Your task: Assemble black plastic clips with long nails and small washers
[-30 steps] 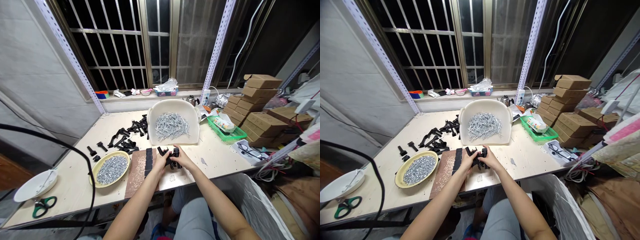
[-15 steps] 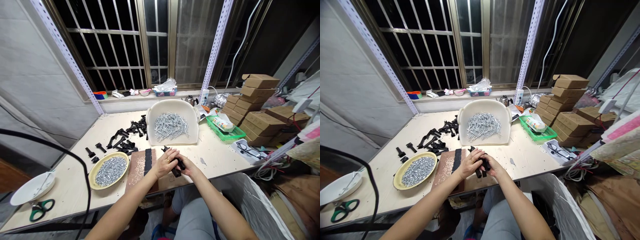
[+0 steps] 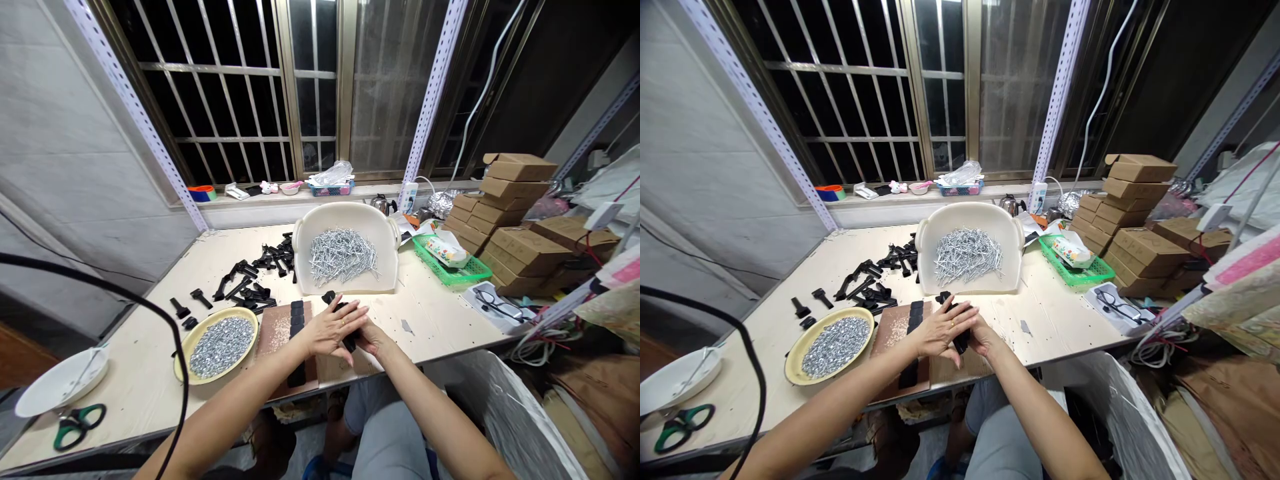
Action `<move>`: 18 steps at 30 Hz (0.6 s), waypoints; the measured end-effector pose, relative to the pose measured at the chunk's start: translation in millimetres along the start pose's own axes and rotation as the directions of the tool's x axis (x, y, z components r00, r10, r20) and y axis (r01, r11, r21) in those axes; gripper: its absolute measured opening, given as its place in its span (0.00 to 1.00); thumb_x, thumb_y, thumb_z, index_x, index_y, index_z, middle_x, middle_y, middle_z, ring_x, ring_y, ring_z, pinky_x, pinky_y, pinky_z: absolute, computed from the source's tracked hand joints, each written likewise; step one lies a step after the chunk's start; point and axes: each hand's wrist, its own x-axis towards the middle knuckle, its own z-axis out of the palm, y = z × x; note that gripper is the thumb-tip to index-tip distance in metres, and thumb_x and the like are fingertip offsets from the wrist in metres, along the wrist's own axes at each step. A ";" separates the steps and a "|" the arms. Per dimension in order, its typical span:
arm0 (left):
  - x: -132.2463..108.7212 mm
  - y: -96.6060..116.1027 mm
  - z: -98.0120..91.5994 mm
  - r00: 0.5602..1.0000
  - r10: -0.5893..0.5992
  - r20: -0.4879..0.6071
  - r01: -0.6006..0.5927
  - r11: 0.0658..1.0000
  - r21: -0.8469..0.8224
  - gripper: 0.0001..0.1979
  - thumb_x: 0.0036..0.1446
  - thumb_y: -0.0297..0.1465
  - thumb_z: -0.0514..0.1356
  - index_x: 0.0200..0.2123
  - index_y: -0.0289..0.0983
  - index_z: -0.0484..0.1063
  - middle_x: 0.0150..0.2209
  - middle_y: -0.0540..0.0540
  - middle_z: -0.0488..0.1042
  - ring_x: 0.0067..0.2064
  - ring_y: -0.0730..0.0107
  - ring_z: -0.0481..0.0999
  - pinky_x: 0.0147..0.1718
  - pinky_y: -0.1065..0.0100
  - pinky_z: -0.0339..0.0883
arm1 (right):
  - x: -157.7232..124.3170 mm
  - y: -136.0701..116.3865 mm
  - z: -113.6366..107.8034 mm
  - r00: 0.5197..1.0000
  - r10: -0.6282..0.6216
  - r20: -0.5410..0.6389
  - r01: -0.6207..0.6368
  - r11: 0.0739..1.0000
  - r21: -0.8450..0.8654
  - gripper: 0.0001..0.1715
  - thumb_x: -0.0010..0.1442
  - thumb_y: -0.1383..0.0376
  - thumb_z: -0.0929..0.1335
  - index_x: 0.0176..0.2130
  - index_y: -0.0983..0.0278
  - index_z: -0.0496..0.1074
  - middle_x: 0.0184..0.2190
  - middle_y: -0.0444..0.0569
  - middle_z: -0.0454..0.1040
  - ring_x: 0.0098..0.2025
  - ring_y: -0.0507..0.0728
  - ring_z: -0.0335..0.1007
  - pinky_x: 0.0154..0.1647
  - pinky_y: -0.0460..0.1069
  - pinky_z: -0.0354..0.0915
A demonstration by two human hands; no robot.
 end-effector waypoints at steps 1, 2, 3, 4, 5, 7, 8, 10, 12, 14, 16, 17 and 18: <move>-1.6 -2.8 5.0 0.994 -0.021 -0.106 0.023 1.000 0.019 0.36 0.31 0.43 0.68 0.48 0.42 0.68 0.54 0.38 0.65 0.60 0.48 0.54 0.58 0.50 0.31 | 2.5 1.3 0.6 0.998 -0.046 -0.033 0.047 0.998 0.031 0.24 0.47 0.53 0.69 0.43 0.61 0.66 0.42 0.51 0.72 0.46 0.61 0.67 0.47 0.57 0.63; -3.0 -5.9 10.7 0.962 -0.074 -0.262 0.082 0.996 0.020 0.37 0.33 0.44 0.67 0.50 0.40 0.65 0.56 0.38 0.62 0.61 0.49 0.51 0.58 0.51 0.30 | 4.9 2.0 0.6 0.992 -0.102 -0.075 0.106 0.993 0.053 0.28 0.45 0.56 0.71 0.45 0.60 0.64 0.42 0.50 0.71 0.47 0.60 0.66 0.48 0.56 0.62; -3.7 -9.1 16.5 0.885 -0.156 -0.439 0.167 0.986 -0.015 0.37 0.37 0.44 0.65 0.52 0.39 0.62 0.58 0.38 0.59 0.62 0.51 0.47 0.59 0.52 0.31 | 6.9 2.0 0.0 0.980 -0.159 -0.122 0.167 0.984 0.058 0.32 0.42 0.59 0.73 0.46 0.59 0.61 0.43 0.48 0.70 0.46 0.60 0.66 0.49 0.55 0.61; -3.6 -12.3 21.7 0.765 -0.256 -0.590 0.251 0.964 -0.094 0.37 0.41 0.44 0.63 0.54 0.37 0.60 0.59 0.37 0.57 0.63 0.53 0.45 0.59 0.54 0.33 | 8.3 1.5 -1.1 0.963 -0.218 -0.159 0.225 0.974 0.023 0.36 0.39 0.62 0.74 0.47 0.59 0.59 0.42 0.47 0.69 0.45 0.59 0.66 0.49 0.54 0.61; -2.4 -15.5 26.0 0.643 -0.366 -0.673 0.308 0.928 -0.210 0.36 0.43 0.43 0.62 0.55 0.36 0.58 0.59 0.37 0.56 0.63 0.55 0.45 0.59 0.55 0.37 | 9.0 0.6 -2.4 0.949 -0.263 -0.172 0.263 0.964 -0.028 0.39 0.37 0.64 0.75 0.48 0.58 0.58 0.42 0.46 0.68 0.44 0.58 0.66 0.48 0.53 0.61; 2.4 -21.3 30.9 0.524 -0.571 -0.632 0.331 0.820 -0.466 0.32 0.46 0.42 0.61 0.53 0.34 0.60 0.54 0.36 0.63 0.59 0.54 0.56 0.56 0.56 0.48 | 8.4 -1.0 -4.6 0.944 -0.305 -0.128 0.288 0.948 -0.134 0.40 0.37 0.66 0.75 0.48 0.57 0.57 0.41 0.45 0.67 0.43 0.57 0.66 0.47 0.52 0.62; 5.3 -24.0 31.9 0.524 -0.639 -0.564 0.315 0.760 -0.569 0.30 0.46 0.41 0.61 0.51 0.34 0.63 0.50 0.37 0.68 0.56 0.54 0.62 0.54 0.57 0.54 | 7.5 -1.1 -5.3 0.948 -0.306 -0.090 0.287 0.942 -0.177 0.39 0.37 0.67 0.75 0.47 0.57 0.58 0.41 0.45 0.66 0.43 0.56 0.66 0.47 0.52 0.62; 9.9 -28.6 33.5 0.534 -0.693 -0.484 0.264 0.680 -0.684 0.25 0.47 0.40 0.60 0.48 0.34 0.66 0.44 0.40 0.73 0.50 0.57 0.69 0.50 0.59 0.59 | 5.5 0.9 -5.9 0.953 -0.300 -0.043 0.284 0.934 -0.217 0.38 0.40 0.66 0.74 0.49 0.58 0.57 0.42 0.46 0.66 0.44 0.56 0.65 0.48 0.52 0.61; 10.5 -32.9 38.2 0.520 -0.680 -0.517 0.202 0.686 -0.699 0.25 0.48 0.38 0.60 0.50 0.37 0.64 0.45 0.42 0.72 0.50 0.61 0.69 0.50 0.60 0.59 | 4.4 5.3 -6.8 0.955 -0.294 -0.043 0.281 0.941 -0.189 0.41 0.43 0.66 0.72 0.54 0.57 0.53 0.42 0.46 0.67 0.45 0.56 0.65 0.50 0.52 0.61; 6.4 -37.2 48.3 0.540 -0.635 -0.552 0.169 0.724 -0.669 0.29 0.49 0.37 0.60 0.55 0.40 0.59 0.49 0.44 0.70 0.51 0.64 0.67 0.52 0.62 0.56 | 3.8 10.9 -9.4 0.957 -0.284 -0.054 0.276 0.953 -0.128 0.49 0.45 0.67 0.70 0.59 0.54 0.43 0.41 0.45 0.67 0.43 0.54 0.66 0.48 0.52 0.62; -0.9 -42.1 62.8 0.571 -0.616 -0.543 0.178 0.739 -0.650 0.32 0.49 0.36 0.60 0.57 0.41 0.54 0.49 0.44 0.69 0.52 0.66 0.67 0.54 0.64 0.54 | 2.8 16.6 -14.7 0.961 -0.270 -0.054 0.264 0.960 -0.094 0.57 0.45 0.68 0.69 0.61 0.53 0.33 0.41 0.45 0.68 0.42 0.54 0.67 0.47 0.53 0.63; -4.9 -44.6 70.7 0.575 -0.625 -0.528 0.194 0.731 -0.654 0.33 0.50 0.37 0.60 0.58 0.41 0.52 0.49 0.44 0.69 0.52 0.67 0.67 0.54 0.64 0.54 | 1.8 19.5 -18.2 0.963 -0.264 -0.061 0.258 0.961 -0.097 0.58 0.44 0.68 0.69 0.61 0.54 0.30 0.41 0.45 0.68 0.42 0.54 0.68 0.47 0.53 0.63; -8.9 -47.2 78.3 0.575 -0.642 -0.507 0.213 0.716 -0.665 0.33 0.50 0.37 0.59 0.58 0.41 0.51 0.50 0.44 0.69 0.51 0.67 0.67 0.54 0.64 0.54 | 0.5 22.4 -22.2 0.964 -0.257 -0.073 0.248 0.962 -0.111 0.59 0.44 0.69 0.69 0.62 0.54 0.30 0.41 0.45 0.69 0.42 0.54 0.68 0.47 0.53 0.63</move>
